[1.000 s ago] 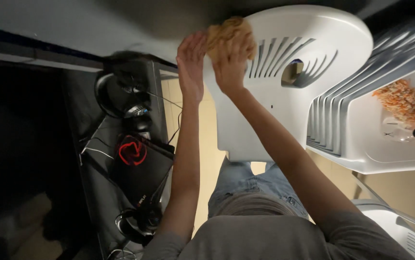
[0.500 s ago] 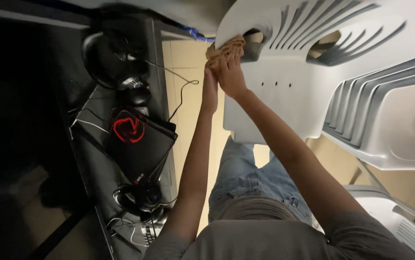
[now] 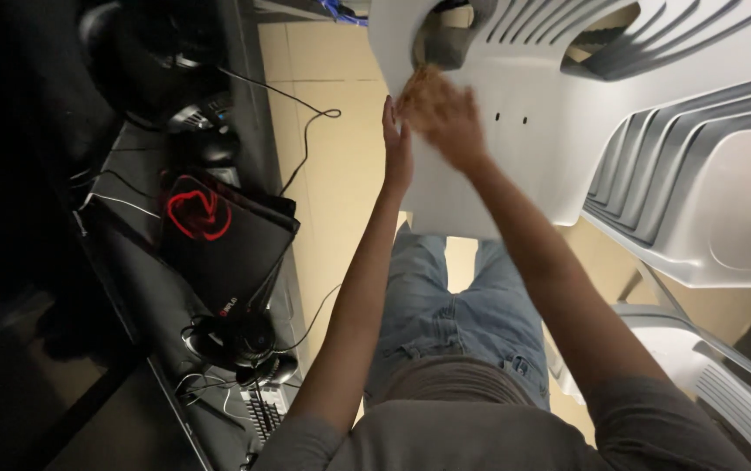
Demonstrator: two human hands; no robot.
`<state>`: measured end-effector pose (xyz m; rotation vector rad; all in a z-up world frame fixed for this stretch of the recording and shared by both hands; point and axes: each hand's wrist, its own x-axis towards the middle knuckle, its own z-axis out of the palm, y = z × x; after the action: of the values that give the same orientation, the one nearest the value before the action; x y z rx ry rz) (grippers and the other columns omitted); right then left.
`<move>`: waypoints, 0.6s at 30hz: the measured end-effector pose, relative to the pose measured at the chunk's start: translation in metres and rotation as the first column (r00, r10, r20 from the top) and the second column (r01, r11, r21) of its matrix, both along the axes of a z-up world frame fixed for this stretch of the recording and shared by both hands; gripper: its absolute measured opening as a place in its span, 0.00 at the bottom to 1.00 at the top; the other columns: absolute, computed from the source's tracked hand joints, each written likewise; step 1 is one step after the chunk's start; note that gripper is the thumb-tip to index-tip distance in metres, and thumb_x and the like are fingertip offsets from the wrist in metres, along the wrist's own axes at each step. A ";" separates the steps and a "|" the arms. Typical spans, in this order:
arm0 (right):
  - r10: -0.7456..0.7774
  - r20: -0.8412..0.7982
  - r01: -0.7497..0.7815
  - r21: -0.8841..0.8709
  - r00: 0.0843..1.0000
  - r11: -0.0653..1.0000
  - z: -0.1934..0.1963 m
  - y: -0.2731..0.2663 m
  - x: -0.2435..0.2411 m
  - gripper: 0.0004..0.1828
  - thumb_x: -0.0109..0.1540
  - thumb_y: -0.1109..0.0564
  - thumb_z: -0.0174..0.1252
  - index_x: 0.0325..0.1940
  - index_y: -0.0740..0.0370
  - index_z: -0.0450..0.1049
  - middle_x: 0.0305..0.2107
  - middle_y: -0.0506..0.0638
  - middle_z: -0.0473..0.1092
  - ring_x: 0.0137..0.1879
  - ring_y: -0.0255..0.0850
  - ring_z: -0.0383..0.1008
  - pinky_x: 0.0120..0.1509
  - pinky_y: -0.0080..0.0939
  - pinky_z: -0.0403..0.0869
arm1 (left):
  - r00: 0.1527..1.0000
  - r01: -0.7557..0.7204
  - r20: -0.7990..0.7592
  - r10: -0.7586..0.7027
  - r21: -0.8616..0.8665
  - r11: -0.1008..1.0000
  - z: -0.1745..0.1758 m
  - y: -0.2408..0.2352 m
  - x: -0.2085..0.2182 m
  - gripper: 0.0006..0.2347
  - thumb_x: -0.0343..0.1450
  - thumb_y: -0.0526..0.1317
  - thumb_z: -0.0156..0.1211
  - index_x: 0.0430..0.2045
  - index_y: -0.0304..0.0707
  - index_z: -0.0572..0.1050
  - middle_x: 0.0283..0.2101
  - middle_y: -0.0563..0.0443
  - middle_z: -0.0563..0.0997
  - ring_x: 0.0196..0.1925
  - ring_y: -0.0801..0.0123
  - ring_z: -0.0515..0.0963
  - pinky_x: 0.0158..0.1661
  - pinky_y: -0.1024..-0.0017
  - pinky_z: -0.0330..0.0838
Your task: Wiping plastic chairs with a cloth and cleaning solution.
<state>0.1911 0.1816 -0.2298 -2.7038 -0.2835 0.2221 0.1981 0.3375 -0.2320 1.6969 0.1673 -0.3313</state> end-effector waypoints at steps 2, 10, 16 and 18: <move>-0.061 -0.036 0.056 -0.115 0.998 0.992 -0.014 -0.043 -0.012 0.41 0.68 0.45 0.59 0.82 0.55 0.53 0.78 0.59 0.48 0.83 0.56 0.40 0.81 0.72 0.35 | 1.000 0.022 -0.002 -0.021 0.101 0.995 -0.012 0.000 -0.007 0.30 0.82 0.54 0.41 0.75 0.31 0.48 0.79 0.38 0.50 0.81 0.53 0.50 0.76 0.59 0.44; -0.414 0.147 0.435 -0.167 0.898 0.885 -0.008 -0.087 -0.009 0.36 0.70 0.48 0.63 0.77 0.56 0.56 0.80 0.61 0.43 0.84 0.62 0.36 0.79 0.79 0.31 | 0.994 0.104 -0.027 -0.104 -0.013 0.994 0.001 0.025 -0.004 0.30 0.83 0.53 0.36 0.77 0.33 0.43 0.81 0.41 0.44 0.83 0.56 0.44 0.78 0.59 0.39; -0.626 -0.038 0.622 -0.080 0.779 0.779 -0.042 0.007 -0.005 0.39 0.71 0.48 0.58 0.83 0.54 0.50 0.78 0.62 0.43 0.82 0.62 0.37 0.81 0.73 0.36 | 0.992 0.025 -0.106 -0.070 -0.377 0.926 0.018 0.037 -0.007 0.31 0.81 0.59 0.33 0.77 0.37 0.49 0.80 0.46 0.50 0.82 0.59 0.49 0.77 0.60 0.46; -0.473 -0.093 0.473 -0.029 0.876 0.881 -0.029 0.046 -0.015 0.41 0.70 0.51 0.55 0.84 0.58 0.45 0.79 0.64 0.42 0.83 0.63 0.38 0.82 0.71 0.37 | 0.973 -0.014 -0.214 -0.085 -0.422 0.906 0.029 0.040 -0.010 0.32 0.81 0.61 0.30 0.76 0.37 0.54 0.79 0.44 0.54 0.81 0.59 0.53 0.76 0.62 0.47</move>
<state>0.1760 0.2274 -0.2587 -2.6572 0.4112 0.2059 0.1881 0.3771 -0.2035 1.2301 0.2168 -0.5499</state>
